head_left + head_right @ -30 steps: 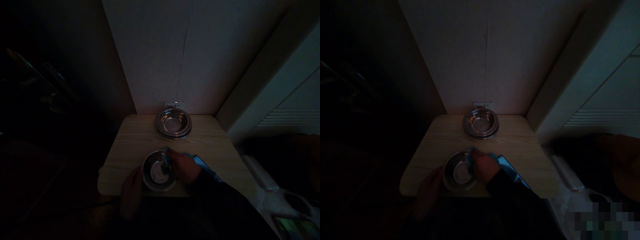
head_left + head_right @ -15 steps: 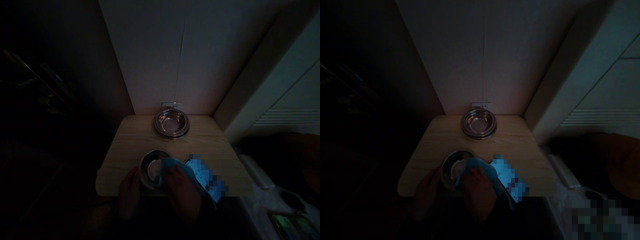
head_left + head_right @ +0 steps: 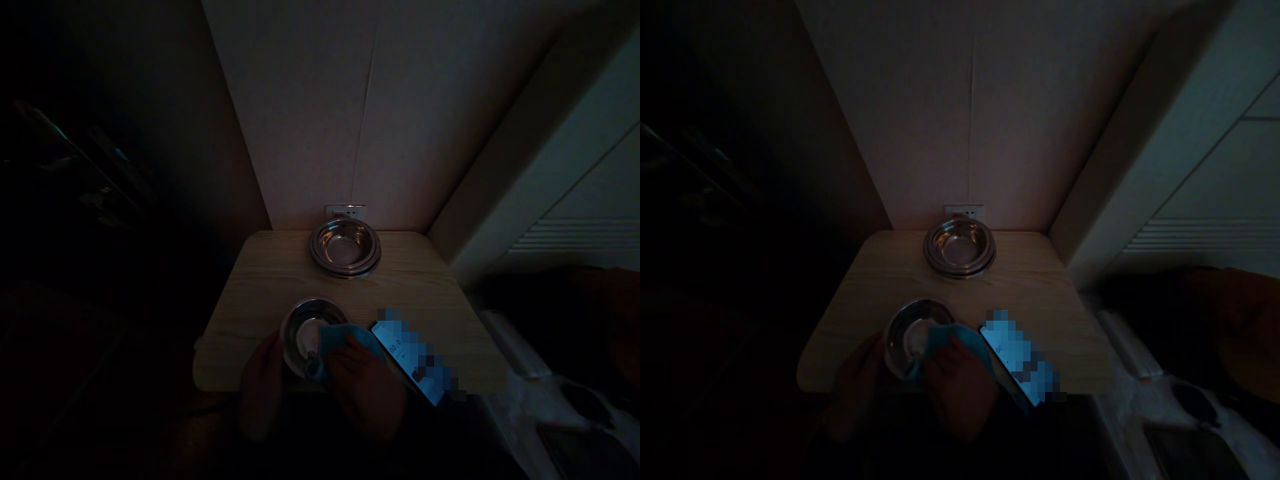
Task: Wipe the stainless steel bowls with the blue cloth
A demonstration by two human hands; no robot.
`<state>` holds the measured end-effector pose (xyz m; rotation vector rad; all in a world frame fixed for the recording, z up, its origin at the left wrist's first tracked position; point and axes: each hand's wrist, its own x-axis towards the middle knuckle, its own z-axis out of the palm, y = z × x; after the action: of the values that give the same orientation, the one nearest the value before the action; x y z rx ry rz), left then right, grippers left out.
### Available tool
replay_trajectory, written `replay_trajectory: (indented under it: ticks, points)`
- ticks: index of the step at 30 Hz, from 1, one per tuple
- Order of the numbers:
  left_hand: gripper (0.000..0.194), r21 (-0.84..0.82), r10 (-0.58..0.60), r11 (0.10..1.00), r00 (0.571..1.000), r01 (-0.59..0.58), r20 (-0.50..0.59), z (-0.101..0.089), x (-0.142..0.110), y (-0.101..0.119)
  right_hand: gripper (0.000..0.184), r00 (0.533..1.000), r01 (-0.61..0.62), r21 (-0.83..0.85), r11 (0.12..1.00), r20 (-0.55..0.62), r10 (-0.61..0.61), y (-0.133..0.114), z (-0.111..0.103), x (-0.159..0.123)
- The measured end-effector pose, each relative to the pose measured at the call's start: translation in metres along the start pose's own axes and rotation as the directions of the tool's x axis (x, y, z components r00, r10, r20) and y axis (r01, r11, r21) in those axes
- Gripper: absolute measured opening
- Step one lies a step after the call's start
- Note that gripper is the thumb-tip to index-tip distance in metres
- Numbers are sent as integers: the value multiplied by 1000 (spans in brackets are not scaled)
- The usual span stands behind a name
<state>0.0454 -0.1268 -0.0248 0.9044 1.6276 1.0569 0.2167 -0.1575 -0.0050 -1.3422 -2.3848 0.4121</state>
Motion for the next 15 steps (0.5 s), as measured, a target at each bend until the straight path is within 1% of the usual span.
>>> replay_trajectory:
  ticks: [2,4,6,9,10,12,15]
  points:
    - [45,13,7,1000,1000,-7,7,2,0,-2,10,999,-28,0,1000,34,28,-5,0,3]
    - [45,48,10,999,1000,-11,12,5,-3,-2,11,994,-72,-4,997,82,72,-15,5,10]
    - [44,75,-8,997,1000,6,15,8,-7,-1,13,980,-166,-27,986,109,168,-27,12,21]
    - [43,110,-29,993,1000,29,-2,11,-12,-4,13,940,-329,-73,942,76,334,-40,21,39]
    - [42,138,-7,990,1000,9,-11,11,-13,-7,13,930,-357,-81,931,64,362,-42,22,44]
    - [38,212,75,975,997,-67,-31,9,-12,-13,13,929,-360,-85,929,60,365,-44,23,49]
    - [32,287,200,941,979,-182,-34,3,-8,-21,15,941,-321,-87,943,86,328,-41,20,45]
